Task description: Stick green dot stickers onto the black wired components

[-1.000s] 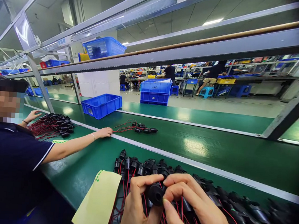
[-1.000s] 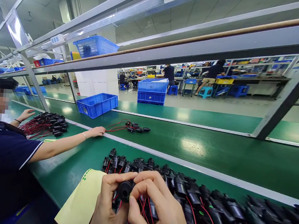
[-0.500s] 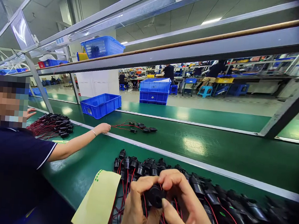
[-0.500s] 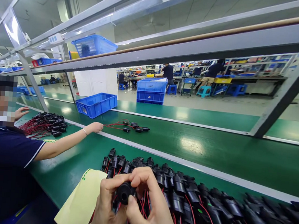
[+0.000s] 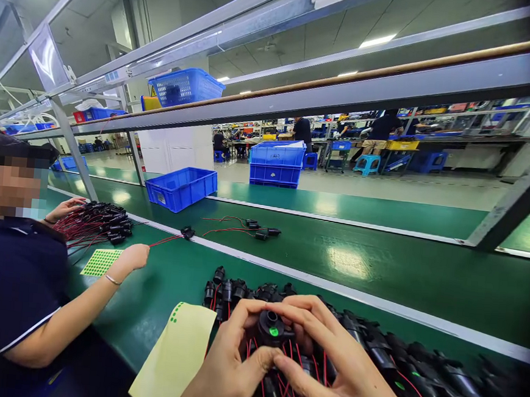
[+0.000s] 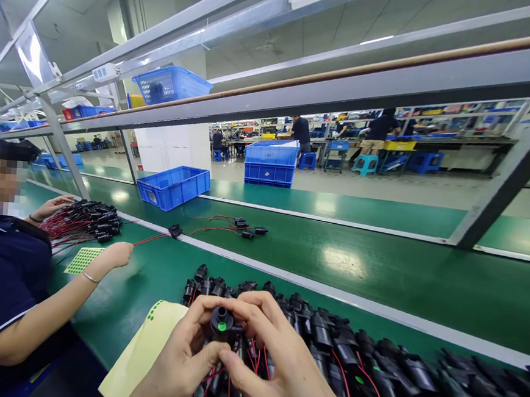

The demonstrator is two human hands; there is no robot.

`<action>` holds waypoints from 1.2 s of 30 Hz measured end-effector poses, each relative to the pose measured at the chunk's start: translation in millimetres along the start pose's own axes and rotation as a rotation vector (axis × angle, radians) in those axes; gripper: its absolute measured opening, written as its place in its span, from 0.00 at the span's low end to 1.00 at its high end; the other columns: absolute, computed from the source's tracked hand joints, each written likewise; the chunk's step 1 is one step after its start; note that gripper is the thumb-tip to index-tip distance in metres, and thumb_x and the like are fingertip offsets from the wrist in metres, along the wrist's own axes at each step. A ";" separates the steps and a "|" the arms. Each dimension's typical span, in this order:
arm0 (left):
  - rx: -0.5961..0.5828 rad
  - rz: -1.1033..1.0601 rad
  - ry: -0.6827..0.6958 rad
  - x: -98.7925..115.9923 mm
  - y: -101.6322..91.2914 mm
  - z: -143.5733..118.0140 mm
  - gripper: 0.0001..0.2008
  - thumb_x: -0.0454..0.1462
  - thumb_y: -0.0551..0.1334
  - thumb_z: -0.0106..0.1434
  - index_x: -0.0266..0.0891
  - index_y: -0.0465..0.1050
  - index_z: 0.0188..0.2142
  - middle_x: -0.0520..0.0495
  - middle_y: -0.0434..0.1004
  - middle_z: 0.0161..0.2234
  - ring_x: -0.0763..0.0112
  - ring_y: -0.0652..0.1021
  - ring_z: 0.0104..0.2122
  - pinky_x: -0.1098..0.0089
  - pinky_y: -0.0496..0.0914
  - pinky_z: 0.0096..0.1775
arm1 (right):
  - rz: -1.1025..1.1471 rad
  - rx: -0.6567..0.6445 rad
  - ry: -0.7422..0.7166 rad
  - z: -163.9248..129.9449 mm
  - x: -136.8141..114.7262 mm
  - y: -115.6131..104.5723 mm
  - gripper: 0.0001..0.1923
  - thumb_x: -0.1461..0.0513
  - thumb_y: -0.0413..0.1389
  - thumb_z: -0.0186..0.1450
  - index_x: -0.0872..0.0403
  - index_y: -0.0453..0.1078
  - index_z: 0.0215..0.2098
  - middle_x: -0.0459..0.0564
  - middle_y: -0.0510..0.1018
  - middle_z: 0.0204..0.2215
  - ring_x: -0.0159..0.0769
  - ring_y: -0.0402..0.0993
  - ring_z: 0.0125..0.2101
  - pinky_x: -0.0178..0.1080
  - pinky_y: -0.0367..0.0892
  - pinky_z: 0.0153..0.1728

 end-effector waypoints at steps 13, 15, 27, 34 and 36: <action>-0.087 -0.168 -0.015 12.5 -0.8 -5.3 0.22 0.42 0.61 0.66 0.41 0.63 0.57 0.40 0.70 0.58 0.53 0.68 0.60 0.55 0.60 0.61 | -0.265 0.127 -0.139 -8.1 -2.1 1.2 0.19 0.62 0.58 0.68 0.45 0.64 0.56 0.46 0.75 0.45 0.28 0.78 0.43 0.27 0.76 0.42; -0.043 -0.184 -0.023 11.8 3.2 -4.4 0.20 0.40 0.60 0.65 0.40 0.65 0.55 0.41 0.72 0.54 0.54 0.71 0.56 0.56 0.62 0.57 | -0.305 0.126 -0.151 -9.4 -1.5 4.0 0.19 0.62 0.57 0.68 0.47 0.64 0.57 0.47 0.75 0.45 0.28 0.79 0.43 0.27 0.76 0.41; 0.084 -0.201 -0.086 -3.4 10.0 -6.0 0.18 0.34 0.55 0.63 0.39 0.66 0.53 0.41 0.71 0.52 0.54 0.68 0.58 0.57 0.62 0.58 | -0.352 0.138 -0.192 -11.3 -8.0 8.6 0.20 0.64 0.55 0.69 0.47 0.63 0.59 0.48 0.78 0.45 0.29 0.80 0.42 0.28 0.77 0.39; 0.173 -0.369 -0.076 -29.9 14.9 -10.7 0.22 0.38 0.59 0.60 0.40 0.67 0.55 0.40 0.69 0.57 0.49 0.59 0.66 0.52 0.53 0.67 | -0.377 0.136 -0.228 -8.9 -12.9 13.1 0.18 0.61 0.54 0.71 0.49 0.63 0.58 0.49 0.81 0.48 0.32 0.81 0.45 0.29 0.79 0.42; 0.187 -0.372 -0.041 -28.7 17.6 -10.8 0.21 0.39 0.59 0.60 0.39 0.68 0.53 0.40 0.70 0.56 0.49 0.61 0.65 0.52 0.52 0.67 | -0.402 0.144 -0.256 -9.8 -14.4 14.9 0.17 0.61 0.53 0.71 0.51 0.63 0.58 0.51 0.81 0.49 0.33 0.81 0.47 0.29 0.79 0.44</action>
Point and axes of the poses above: each hand's wrist, its own z-axis towards the middle knuckle, its own y-axis out of the palm, x = y × z, the point moved 3 cm from there along z, towards the middle knuckle
